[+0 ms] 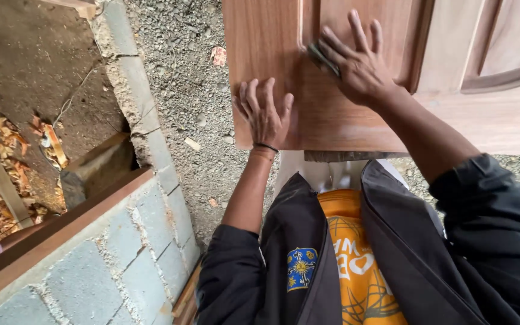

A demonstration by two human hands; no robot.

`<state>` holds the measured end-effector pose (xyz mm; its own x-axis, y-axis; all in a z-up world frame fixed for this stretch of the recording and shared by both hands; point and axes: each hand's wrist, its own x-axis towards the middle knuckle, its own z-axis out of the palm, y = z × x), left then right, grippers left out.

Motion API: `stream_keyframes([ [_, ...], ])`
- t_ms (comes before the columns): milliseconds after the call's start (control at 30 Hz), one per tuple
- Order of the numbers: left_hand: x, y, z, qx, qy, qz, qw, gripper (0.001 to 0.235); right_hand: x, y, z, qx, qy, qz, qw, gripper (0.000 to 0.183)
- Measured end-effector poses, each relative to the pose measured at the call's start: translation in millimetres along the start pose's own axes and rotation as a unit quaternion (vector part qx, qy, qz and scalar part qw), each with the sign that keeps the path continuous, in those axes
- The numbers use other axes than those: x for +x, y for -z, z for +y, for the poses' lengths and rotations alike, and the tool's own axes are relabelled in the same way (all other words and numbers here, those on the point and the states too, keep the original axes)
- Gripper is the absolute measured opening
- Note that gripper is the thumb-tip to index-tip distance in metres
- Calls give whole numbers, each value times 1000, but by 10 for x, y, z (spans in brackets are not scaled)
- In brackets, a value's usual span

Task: The person sands a large wooden door with a sanding block, moving across the flat panels and along the curved edges. The person repositions the door to access different sections while continuing to sand the surface.

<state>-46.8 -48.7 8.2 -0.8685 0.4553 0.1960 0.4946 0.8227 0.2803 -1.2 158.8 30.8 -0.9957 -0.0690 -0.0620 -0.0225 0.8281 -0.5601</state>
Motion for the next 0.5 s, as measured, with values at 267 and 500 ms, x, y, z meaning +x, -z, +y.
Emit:
stream_keyframes([
  [267, 176, -221, -14, 3, 110, 8, 994, 49, -731, 422, 84, 110, -81, 143, 980, 36],
  [500, 13, -182, 548, -33, -38, -120, 992, 59, -1590, 270, 138, 197, -338, 212, 896, 32],
])
